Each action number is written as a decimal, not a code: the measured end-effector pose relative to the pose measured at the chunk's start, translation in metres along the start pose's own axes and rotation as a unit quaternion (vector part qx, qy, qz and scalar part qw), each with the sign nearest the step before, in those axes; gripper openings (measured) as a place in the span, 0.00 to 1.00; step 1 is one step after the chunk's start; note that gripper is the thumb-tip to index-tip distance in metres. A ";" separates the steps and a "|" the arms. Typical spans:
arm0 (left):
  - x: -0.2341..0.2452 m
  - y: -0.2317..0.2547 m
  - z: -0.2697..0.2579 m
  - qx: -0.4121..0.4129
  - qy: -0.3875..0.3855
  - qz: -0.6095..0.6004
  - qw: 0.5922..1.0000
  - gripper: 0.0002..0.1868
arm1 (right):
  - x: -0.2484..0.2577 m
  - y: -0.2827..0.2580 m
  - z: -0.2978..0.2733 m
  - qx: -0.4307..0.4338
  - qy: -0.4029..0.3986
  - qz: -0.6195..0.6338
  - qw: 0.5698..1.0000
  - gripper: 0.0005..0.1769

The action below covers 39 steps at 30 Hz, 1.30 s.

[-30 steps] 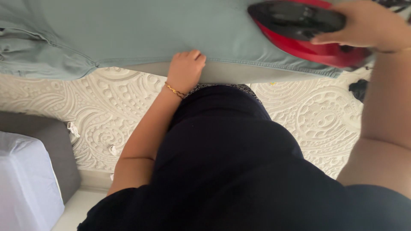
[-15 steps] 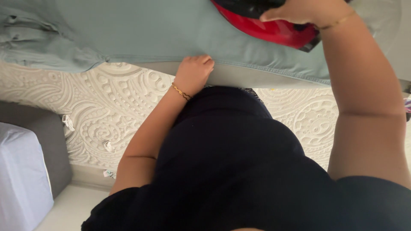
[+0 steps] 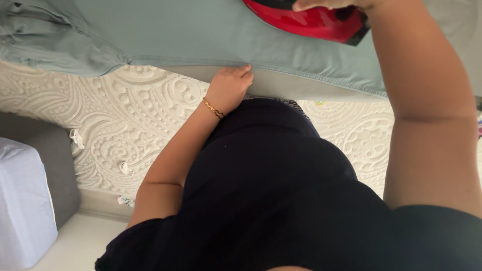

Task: Ironing a pair of light blue pants on an ironing board.

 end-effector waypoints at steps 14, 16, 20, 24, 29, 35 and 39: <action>0.007 0.015 0.026 0.007 0.046 0.003 0.999 0.04 | 0.000 0.047 -0.055 -0.168 -0.011 0.032 0.985 0.28; 0.005 0.014 0.027 0.004 0.050 -0.002 0.999 0.05 | 0.000 0.059 -0.068 -0.184 -0.014 0.036 0.982 0.28; 0.001 0.012 0.037 -0.001 0.056 0.005 0.998 0.09 | 0.003 0.094 -0.109 -0.208 0.001 -0.067 0.976 0.31; -0.013 0.006 0.052 0.007 0.036 0.041 0.998 0.20 | -0.002 0.143 -0.147 -0.234 -0.014 -0.115 0.965 0.32; -0.026 0.003 0.070 0.013 0.006 0.068 0.998 0.31 | 0.003 0.142 -0.170 -0.181 -0.014 -0.038 0.983 0.32; -0.027 0.009 0.074 0.003 0.010 0.052 0.999 0.29 | 0.006 0.112 -0.172 -0.085 0.073 -0.169 0.979 0.26; -0.029 0.011 0.067 -0.008 -0.010 -0.018 1.000 0.16 | 0.008 0.066 -0.161 0.085 0.276 -0.223 0.931 0.33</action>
Point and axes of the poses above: each hand's wrist, its own z-axis towards the middle knuckle, its own x-axis out of the back of the hand, y = z × x, the point moved 3 cm from there along z, towards the middle knuckle, and after that the axes turned 2 degrees about -z, right-handed, at the moved point
